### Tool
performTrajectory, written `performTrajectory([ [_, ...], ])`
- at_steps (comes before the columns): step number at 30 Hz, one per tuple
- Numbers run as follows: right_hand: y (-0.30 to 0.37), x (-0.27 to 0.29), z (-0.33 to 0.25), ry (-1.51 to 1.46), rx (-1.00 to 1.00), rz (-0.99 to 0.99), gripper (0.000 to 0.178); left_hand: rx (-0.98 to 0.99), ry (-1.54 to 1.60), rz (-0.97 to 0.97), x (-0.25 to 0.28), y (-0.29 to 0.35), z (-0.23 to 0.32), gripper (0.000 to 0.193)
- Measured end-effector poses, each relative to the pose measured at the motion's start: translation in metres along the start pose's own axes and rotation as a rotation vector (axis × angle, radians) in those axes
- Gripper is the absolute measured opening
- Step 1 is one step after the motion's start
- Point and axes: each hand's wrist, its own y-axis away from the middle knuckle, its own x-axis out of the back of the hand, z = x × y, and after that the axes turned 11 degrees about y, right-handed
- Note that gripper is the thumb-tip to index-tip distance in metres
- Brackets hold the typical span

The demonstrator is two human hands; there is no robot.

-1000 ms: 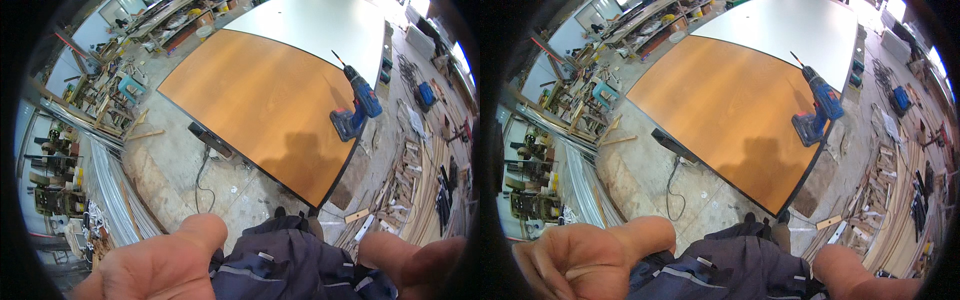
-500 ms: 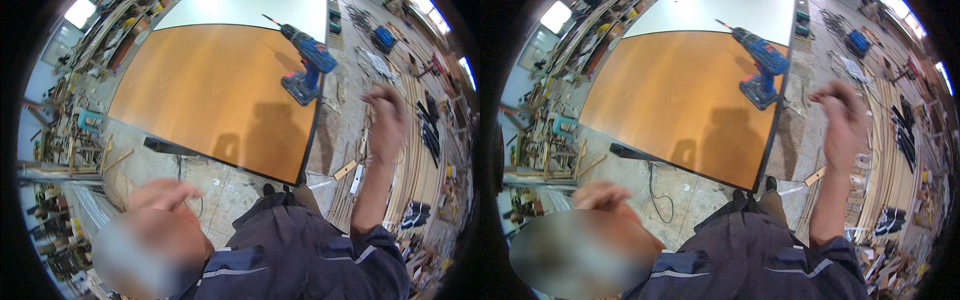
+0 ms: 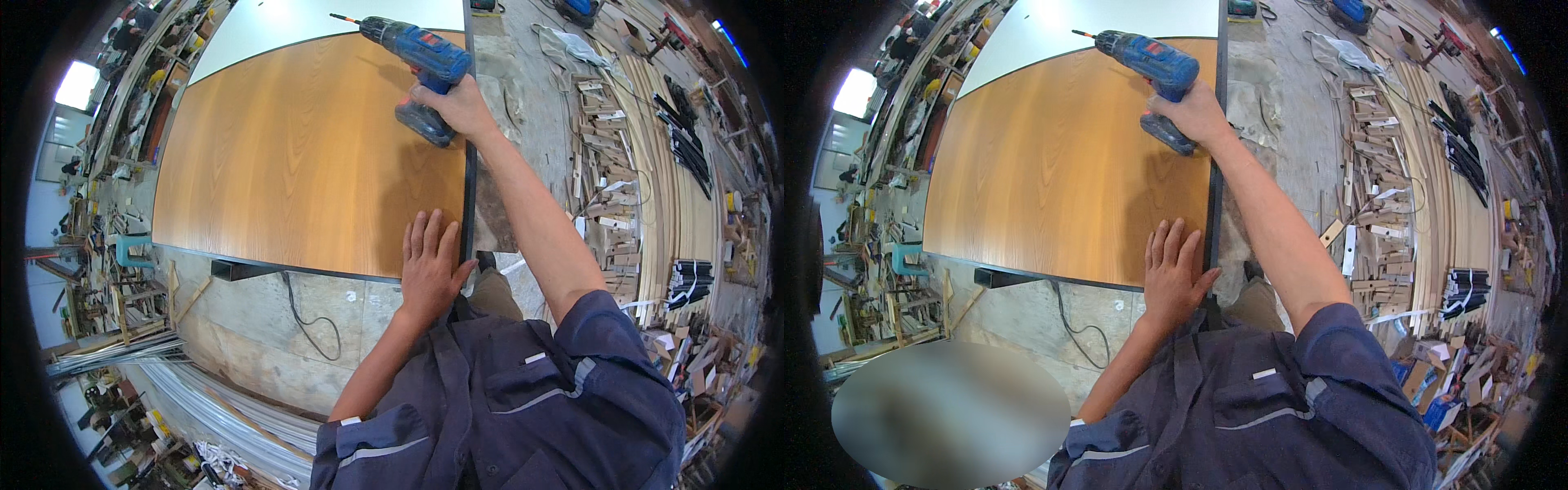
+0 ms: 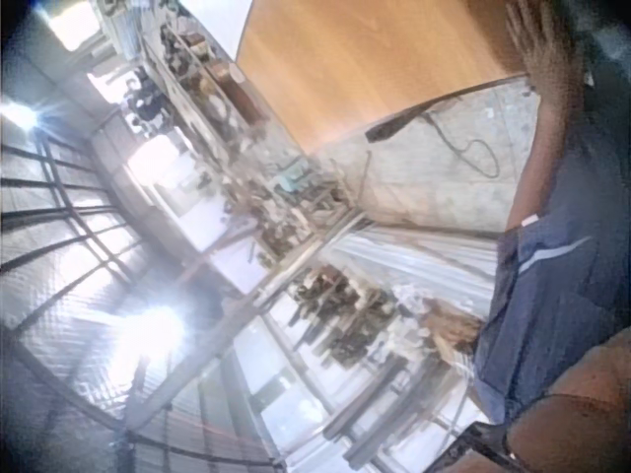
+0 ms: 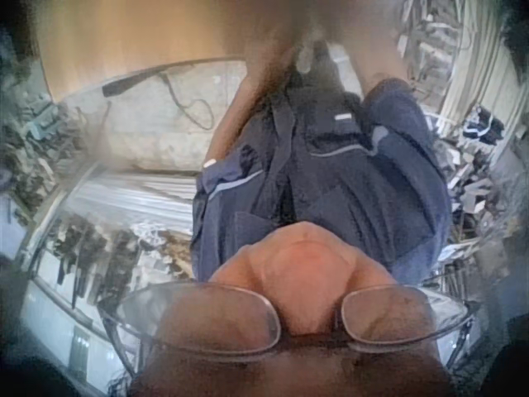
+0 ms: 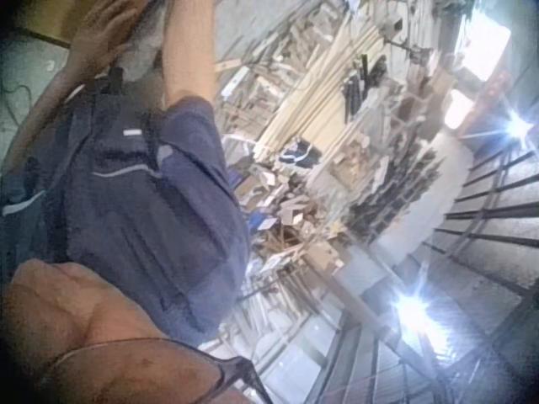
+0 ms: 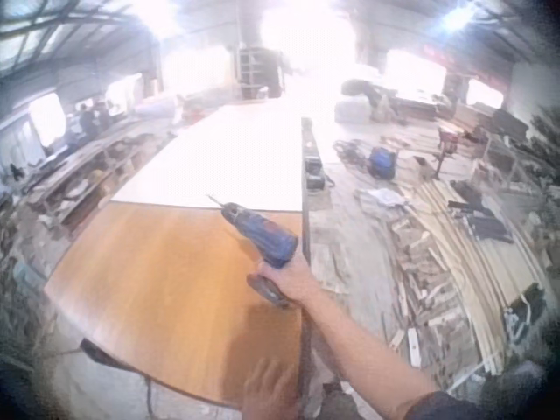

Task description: The person removes their glasses, then uses a cordless drill to drive screws into a black trim piece along the edge of a large tabletop. They later handle a power cord and a small metal bracket, preparing to attach it to the table.

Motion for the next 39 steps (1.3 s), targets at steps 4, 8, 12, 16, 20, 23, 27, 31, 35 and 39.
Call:
performTrajectory([
  [4,0.028,0.031,-0.03,-0.165,-0.119,0.008,0.033,0.038,-0.04,0.012,-0.014,-0.008,0.004,0.073],
  [8,0.092,0.09,-0.057,-0.134,-0.209,0.043,0.041,0.056,-0.073,0.021,-0.018,-0.013,0.005,0.074],
  [12,0.167,0.165,-0.055,-0.495,-0.149,0.051,0.06,0.046,-0.084,0.043,-0.027,-0.03,0.006,0.07],
  [16,0.241,0.209,-0.038,-0.389,-0.381,0.228,0.064,0.053,-0.053,0.086,-0.039,-0.052,0.002,0.065],
  [20,0.298,0.239,0.0,-0.279,-0.567,0.288,0.058,0.06,-0.046,0.12,-0.047,-0.08,0.003,0.06],
  [23,0.321,0.259,0.022,-0.303,-0.665,0.289,0.051,0.071,-0.046,0.175,-0.06,-0.102,0.001,0.058],
  [27,0.334,0.287,0.054,-0.355,-0.821,0.194,0.042,0.152,-0.103,0.225,-0.073,-0.133,-0.002,0.056],
  [31,0.331,0.319,0.093,-0.305,-0.901,0.079,0.037,0.227,-0.195,0.251,-0.081,-0.161,0.001,0.052],
  [35,0.313,0.359,0.112,-0.23,-0.893,0.036,0.04,0.227,-0.276,0.276,-0.086,-0.19,-0.001,0.051],
  [39,0.276,0.403,0.126,-0.12,-0.822,-0.063,0.038,0.237,-0.354,0.266,-0.087,-0.195,0.006,0.05],
])
